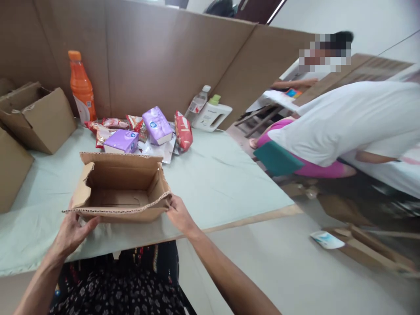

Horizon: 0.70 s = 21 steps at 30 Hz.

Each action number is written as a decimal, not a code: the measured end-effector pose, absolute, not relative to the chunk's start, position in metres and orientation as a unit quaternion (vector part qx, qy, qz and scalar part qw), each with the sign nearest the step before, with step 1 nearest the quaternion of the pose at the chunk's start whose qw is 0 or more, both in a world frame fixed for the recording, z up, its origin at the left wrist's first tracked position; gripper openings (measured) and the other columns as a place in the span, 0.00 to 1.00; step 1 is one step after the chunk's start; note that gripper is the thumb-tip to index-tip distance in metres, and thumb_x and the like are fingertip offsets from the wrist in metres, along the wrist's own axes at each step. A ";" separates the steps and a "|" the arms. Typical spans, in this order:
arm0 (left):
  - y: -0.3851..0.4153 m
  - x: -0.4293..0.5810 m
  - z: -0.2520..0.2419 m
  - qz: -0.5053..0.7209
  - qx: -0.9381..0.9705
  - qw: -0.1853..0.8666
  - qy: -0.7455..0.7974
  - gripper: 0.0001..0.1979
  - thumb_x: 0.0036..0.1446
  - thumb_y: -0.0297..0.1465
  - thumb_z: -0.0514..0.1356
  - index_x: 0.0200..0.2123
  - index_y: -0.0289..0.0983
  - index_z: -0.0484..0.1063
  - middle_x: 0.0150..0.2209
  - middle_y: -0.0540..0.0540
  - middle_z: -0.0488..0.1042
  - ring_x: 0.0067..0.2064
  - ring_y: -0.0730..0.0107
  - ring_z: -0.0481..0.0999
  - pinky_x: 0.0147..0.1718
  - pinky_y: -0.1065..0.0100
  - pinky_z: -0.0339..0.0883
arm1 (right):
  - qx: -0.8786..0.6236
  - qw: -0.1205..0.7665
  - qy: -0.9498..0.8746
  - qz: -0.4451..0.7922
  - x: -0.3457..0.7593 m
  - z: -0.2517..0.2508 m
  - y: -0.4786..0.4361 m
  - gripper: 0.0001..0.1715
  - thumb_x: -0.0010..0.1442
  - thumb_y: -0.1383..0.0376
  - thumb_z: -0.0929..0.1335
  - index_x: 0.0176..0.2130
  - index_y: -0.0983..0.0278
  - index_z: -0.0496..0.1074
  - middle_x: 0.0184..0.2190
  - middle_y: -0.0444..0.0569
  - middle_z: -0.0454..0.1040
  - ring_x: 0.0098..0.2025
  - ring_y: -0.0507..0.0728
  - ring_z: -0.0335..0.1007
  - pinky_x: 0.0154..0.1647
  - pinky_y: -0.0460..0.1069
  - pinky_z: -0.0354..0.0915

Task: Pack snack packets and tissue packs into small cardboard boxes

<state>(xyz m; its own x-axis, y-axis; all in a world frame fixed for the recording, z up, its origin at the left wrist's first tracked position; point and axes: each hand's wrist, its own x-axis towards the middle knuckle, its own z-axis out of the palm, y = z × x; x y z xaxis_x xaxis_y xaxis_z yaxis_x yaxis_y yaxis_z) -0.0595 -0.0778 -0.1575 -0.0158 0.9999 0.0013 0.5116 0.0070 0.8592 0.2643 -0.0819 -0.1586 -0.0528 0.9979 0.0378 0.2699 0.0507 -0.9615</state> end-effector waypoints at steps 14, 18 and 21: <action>-0.093 -0.074 -0.195 0.229 0.644 0.230 0.693 0.25 0.53 0.59 0.58 0.25 0.43 0.66 0.19 0.51 0.65 0.23 0.58 0.69 0.26 0.59 0.65 | -0.673 0.430 -0.570 0.193 0.347 -0.154 0.004 0.31 0.58 0.59 0.69 0.60 0.62 0.73 0.70 0.63 0.67 0.73 0.69 0.59 0.70 0.68 0.61; -0.098 -0.072 -0.204 0.245 0.641 0.215 0.695 0.24 0.55 0.55 0.55 0.19 0.44 0.63 0.19 0.47 0.67 0.25 0.55 0.72 0.27 0.59 0.66 | -0.744 0.405 -0.512 0.142 0.360 -0.160 0.069 0.51 0.49 0.67 0.71 0.70 0.71 0.60 0.77 0.73 0.49 0.78 0.79 0.44 0.74 0.76 0.47; -0.104 -0.069 -0.200 0.261 0.646 0.230 0.680 0.22 0.57 0.51 0.55 0.19 0.43 0.65 0.20 0.47 0.70 0.28 0.54 0.74 0.30 0.59 0.69 | -0.758 0.417 -0.481 0.138 0.366 -0.170 0.092 0.49 0.49 0.70 0.69 0.69 0.73 0.61 0.77 0.73 0.49 0.77 0.78 0.45 0.75 0.74 0.46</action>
<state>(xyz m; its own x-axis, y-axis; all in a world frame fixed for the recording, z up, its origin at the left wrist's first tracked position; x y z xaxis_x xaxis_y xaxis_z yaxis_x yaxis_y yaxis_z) -0.0690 -0.1040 -0.2002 -0.0604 0.9979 0.0246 0.7576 0.0298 0.6521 0.3657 0.0917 -0.1697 0.4985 0.8452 0.1925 0.6147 -0.1881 -0.7660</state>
